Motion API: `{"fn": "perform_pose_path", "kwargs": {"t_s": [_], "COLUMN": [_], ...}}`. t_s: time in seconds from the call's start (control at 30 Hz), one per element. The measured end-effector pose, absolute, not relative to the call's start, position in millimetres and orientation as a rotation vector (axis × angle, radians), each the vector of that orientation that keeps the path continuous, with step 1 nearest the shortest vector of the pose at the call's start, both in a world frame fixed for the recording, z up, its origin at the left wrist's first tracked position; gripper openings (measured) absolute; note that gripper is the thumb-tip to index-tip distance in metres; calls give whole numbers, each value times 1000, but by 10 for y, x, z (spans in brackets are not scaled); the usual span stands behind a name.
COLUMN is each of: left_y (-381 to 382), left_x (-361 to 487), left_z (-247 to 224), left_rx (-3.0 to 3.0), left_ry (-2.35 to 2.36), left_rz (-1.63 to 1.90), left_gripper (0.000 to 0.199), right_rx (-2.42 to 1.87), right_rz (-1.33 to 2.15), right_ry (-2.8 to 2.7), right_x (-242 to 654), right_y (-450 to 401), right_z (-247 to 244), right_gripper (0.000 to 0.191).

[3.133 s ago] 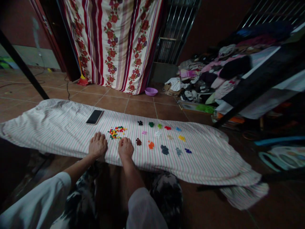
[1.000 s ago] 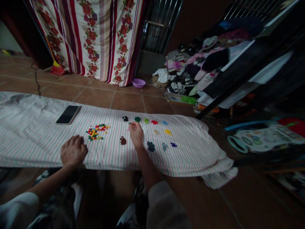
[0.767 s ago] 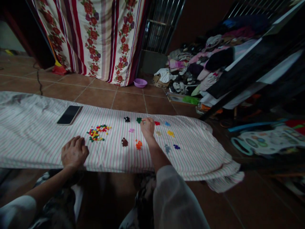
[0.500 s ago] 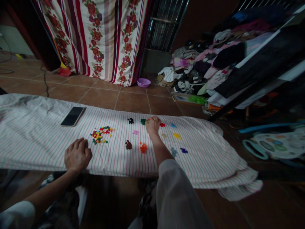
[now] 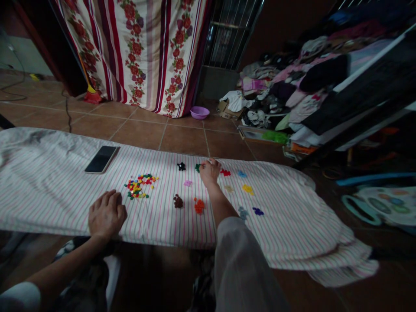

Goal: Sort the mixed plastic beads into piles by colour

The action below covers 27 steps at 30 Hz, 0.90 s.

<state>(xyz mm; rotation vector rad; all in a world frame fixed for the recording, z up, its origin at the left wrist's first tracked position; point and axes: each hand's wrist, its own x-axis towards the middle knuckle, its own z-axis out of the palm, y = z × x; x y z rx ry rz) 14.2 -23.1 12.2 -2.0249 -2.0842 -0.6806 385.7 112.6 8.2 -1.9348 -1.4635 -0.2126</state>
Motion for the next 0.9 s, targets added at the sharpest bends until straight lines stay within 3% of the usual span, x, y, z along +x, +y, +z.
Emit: {"fn": "perform_pose_path", "kwargs": {"t_s": [0.57,0.9], "left_y": [-232,-234], "left_x": [148,150], "left_z": [148,159], "left_rx": [-2027,-2025], "left_ry": [-2102,-2098], "left_rz": [-664,-662], "left_gripper": [37,35], "right_rx": [-1797,-1423], "right_rz": [-257,163], "right_ry": [-1529,-1763], "right_x": [3675,2625], "right_y": [903,377], "right_z": [156,363], "right_gripper": [20,22]}}
